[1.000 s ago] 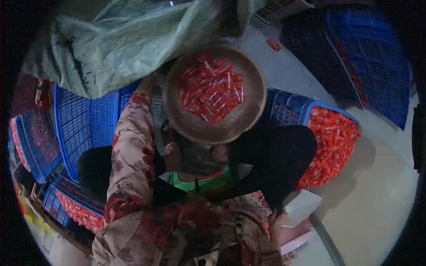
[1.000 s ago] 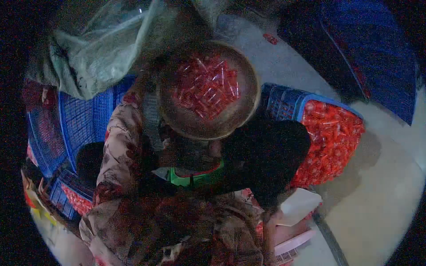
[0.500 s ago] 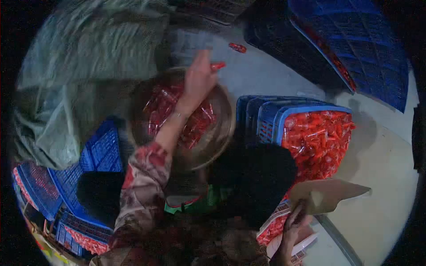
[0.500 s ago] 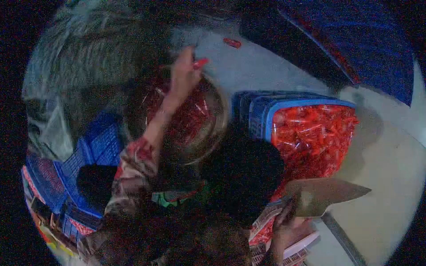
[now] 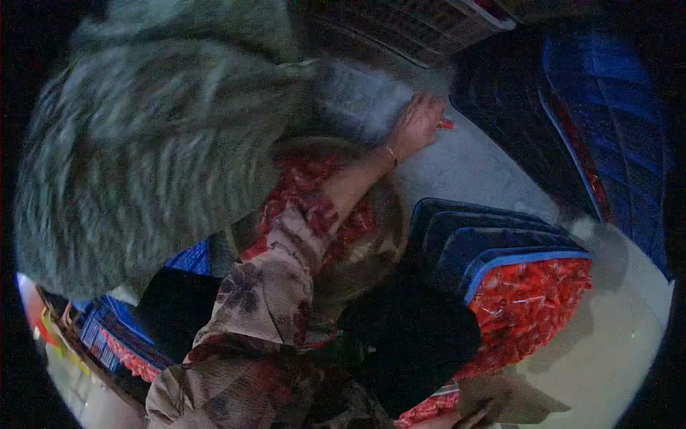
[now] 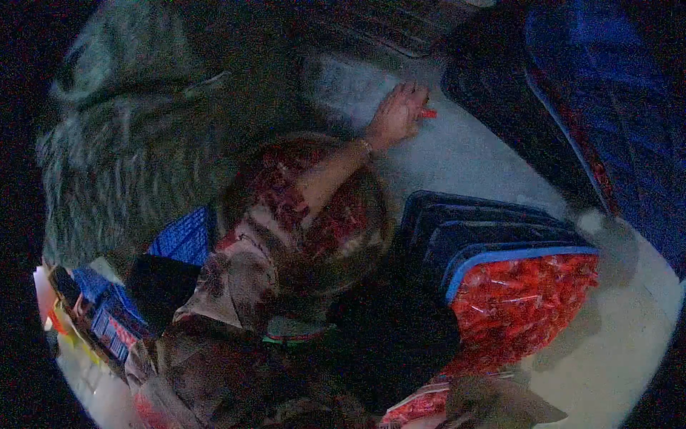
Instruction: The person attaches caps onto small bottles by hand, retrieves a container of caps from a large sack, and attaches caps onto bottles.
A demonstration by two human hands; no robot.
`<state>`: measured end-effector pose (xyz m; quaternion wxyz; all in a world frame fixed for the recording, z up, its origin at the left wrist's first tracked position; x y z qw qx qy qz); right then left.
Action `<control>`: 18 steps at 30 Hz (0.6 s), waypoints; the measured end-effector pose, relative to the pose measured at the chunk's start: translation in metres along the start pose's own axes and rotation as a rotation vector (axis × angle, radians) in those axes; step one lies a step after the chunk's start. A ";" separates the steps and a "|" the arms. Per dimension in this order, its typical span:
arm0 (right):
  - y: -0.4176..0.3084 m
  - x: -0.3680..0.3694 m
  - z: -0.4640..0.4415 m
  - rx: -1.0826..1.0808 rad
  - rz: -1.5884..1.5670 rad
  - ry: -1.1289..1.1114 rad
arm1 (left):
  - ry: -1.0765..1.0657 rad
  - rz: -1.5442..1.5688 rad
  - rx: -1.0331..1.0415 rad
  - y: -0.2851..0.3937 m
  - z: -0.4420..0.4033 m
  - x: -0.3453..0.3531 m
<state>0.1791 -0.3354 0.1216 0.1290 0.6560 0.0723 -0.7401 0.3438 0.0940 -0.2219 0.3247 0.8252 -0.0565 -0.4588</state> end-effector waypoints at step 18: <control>-0.190 -0.103 0.034 -1.215 -0.155 0.056 | 0.330 1.288 -0.681 0.266 0.208 -0.402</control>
Point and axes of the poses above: each hand's wrist, its own z-axis away from the middle knuckle, its own x-axis out of the palm, y = z × x, the point moved 1 cm from there along -z, towards the middle knuckle, and after that the axes turned 12 degrees about y, right-handed, at the moved point
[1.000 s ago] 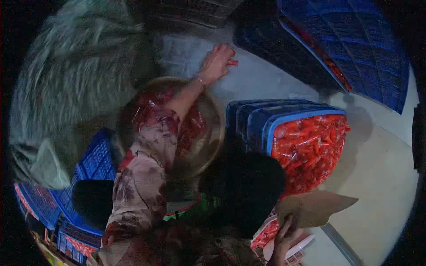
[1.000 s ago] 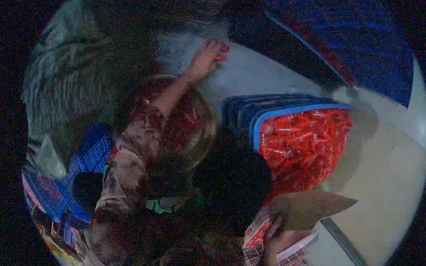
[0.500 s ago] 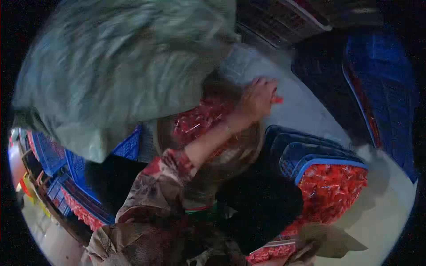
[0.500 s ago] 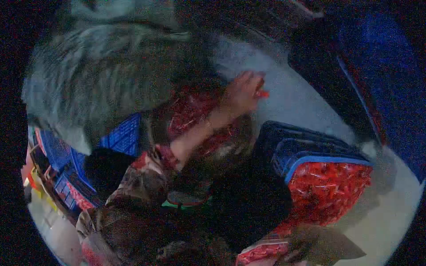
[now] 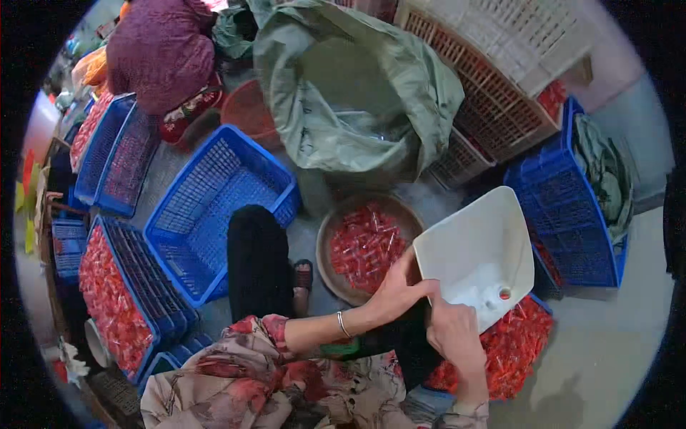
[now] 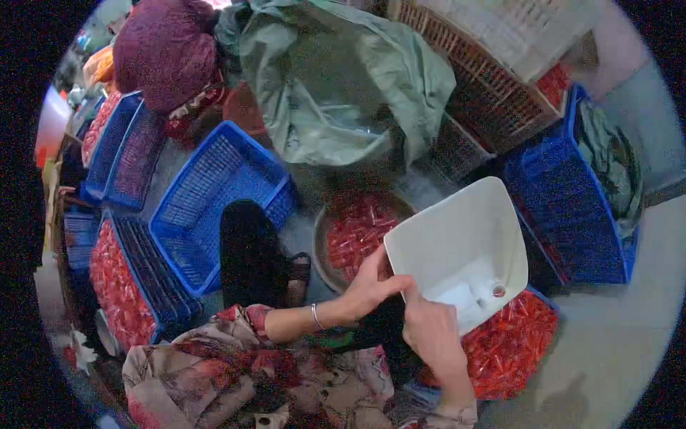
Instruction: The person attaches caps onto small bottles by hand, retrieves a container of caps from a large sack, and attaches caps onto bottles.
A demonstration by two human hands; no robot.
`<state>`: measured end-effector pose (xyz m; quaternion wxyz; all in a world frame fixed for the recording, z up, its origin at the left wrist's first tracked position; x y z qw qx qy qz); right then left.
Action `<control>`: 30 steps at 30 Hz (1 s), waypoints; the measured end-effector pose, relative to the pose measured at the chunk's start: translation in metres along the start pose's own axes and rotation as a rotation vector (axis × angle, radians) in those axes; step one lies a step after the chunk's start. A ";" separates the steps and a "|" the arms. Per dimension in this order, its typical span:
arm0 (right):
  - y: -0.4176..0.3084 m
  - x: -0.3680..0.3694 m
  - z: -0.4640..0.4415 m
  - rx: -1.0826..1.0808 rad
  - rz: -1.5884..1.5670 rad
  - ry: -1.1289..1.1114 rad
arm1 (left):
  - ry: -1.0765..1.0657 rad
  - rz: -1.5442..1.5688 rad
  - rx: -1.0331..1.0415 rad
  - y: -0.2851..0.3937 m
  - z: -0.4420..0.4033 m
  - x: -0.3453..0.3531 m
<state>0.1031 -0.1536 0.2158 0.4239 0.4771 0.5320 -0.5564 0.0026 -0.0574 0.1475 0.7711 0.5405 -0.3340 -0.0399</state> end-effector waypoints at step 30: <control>-0.048 -0.087 -0.230 0.043 -0.528 0.882 | 0.462 0.138 0.116 0.160 -0.116 -0.197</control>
Point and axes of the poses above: each hand's wrist, its own z-axis away from the middle knuckle, its own x-axis out of the palm, y = z × x, the point moved 1 cm from there along -z, towards the middle knuckle, and after that the axes turned 12 degrees about y, right-handed, at the moved point
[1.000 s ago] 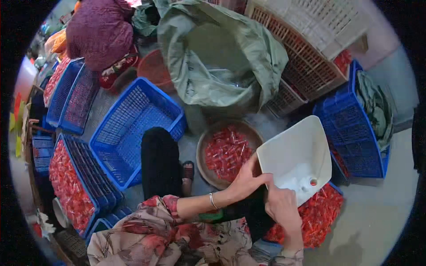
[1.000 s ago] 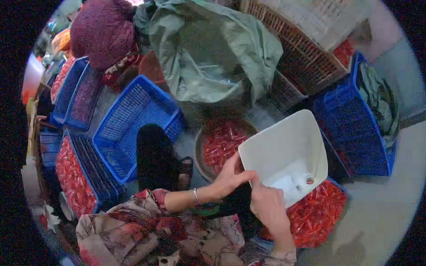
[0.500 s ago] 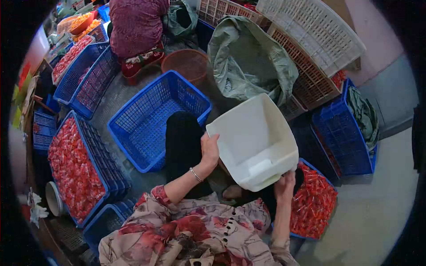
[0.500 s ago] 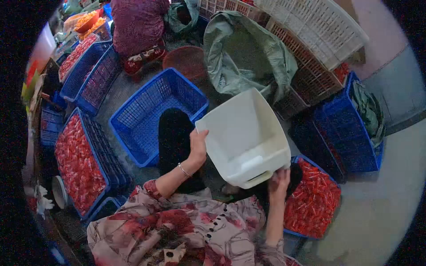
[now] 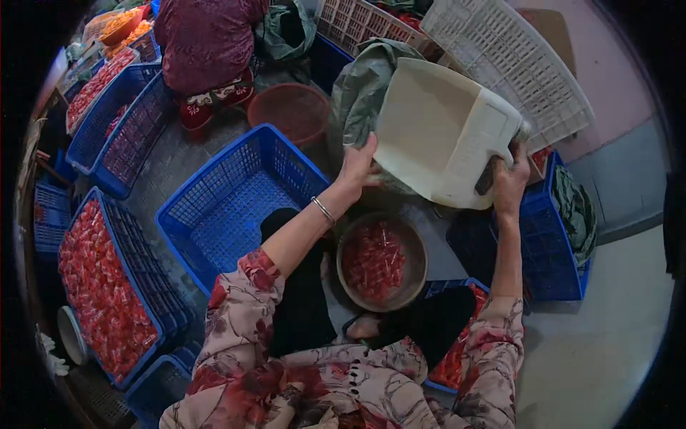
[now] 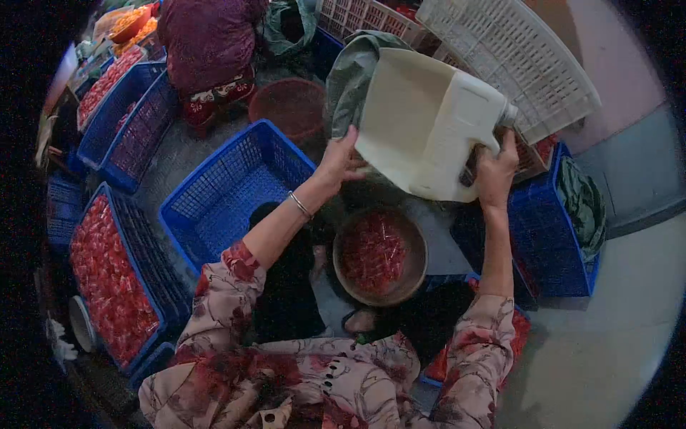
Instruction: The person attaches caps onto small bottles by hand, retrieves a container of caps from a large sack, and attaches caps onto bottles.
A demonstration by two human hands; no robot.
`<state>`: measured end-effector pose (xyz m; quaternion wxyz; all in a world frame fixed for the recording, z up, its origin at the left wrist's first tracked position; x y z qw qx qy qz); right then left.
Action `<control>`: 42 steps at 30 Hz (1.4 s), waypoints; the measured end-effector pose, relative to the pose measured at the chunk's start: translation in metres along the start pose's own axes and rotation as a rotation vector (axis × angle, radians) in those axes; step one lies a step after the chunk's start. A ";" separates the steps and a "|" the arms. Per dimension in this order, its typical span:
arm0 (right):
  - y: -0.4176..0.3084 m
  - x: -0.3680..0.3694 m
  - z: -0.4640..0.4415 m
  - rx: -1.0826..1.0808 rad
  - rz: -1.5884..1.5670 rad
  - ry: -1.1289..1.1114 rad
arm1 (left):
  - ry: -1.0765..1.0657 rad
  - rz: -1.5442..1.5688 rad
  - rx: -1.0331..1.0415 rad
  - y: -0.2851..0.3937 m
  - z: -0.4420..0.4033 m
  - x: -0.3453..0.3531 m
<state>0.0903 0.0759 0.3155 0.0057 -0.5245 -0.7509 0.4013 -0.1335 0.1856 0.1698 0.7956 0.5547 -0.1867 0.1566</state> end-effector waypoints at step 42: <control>0.246 0.116 -0.125 0.415 0.688 -0.081 | 0.139 -0.761 0.696 0.057 -0.080 0.075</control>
Point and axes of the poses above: each hand's wrist, its own z-axis away from the middle knuckle, its own x-axis out of the palm, y = z × x, the point moved 1 cm from there along -z, towards the middle knuckle, and after that the axes turned 12 degrees about y, right-handed, at the moved point
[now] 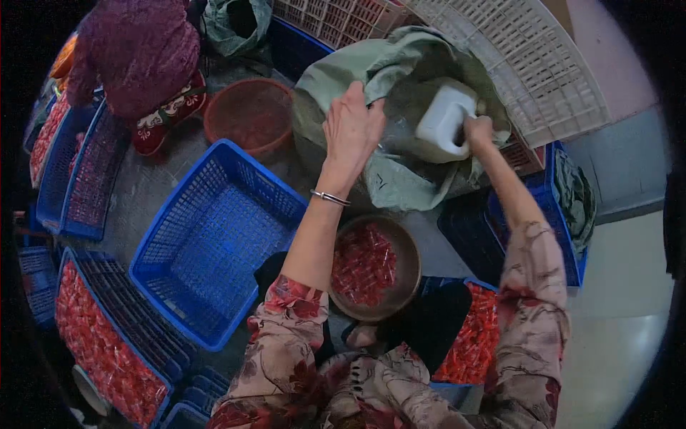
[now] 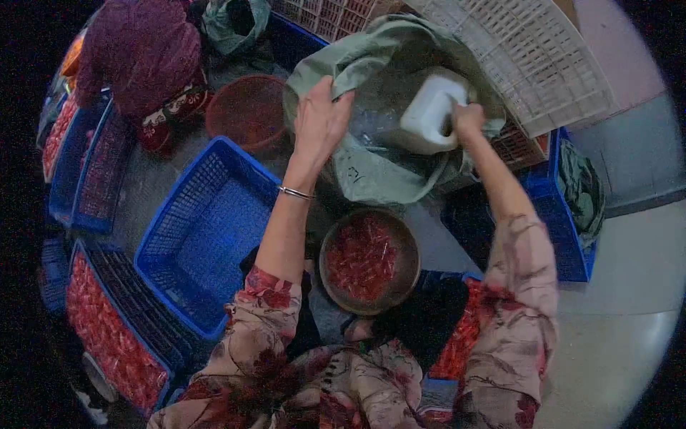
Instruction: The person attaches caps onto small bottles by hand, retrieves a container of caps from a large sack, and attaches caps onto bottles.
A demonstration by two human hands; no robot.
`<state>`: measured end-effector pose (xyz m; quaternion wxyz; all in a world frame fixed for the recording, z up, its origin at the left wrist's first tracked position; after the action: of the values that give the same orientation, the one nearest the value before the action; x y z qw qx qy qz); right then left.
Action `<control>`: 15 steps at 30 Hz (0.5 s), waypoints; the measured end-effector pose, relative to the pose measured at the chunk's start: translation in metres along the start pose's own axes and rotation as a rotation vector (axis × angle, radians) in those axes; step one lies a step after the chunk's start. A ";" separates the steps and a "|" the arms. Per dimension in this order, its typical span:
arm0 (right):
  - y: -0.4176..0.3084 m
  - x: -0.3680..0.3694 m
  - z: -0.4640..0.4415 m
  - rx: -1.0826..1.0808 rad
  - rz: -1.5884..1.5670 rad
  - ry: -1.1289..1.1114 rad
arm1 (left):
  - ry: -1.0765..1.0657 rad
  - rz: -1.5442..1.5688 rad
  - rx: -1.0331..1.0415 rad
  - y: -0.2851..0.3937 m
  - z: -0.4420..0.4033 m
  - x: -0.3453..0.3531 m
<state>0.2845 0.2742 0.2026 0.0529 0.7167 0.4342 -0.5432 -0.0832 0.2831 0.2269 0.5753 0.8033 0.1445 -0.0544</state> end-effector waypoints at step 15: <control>-0.096 0.017 0.156 0.678 -0.479 0.295 | 0.022 0.954 -0.406 -0.005 -0.005 0.017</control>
<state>0.1055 0.2581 0.1640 -0.3752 0.6426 0.3881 -0.5437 -0.0684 0.2925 0.2198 0.6787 0.6526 -0.2242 0.2515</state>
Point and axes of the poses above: each hand's wrist, its own z-axis away from the middle knuckle, its own x-axis out of the palm, y = z × x, the point moved 1 cm from there along -z, towards the middle knuckle, and after that the axes turned 12 degrees about y, right-handed, at the moved point
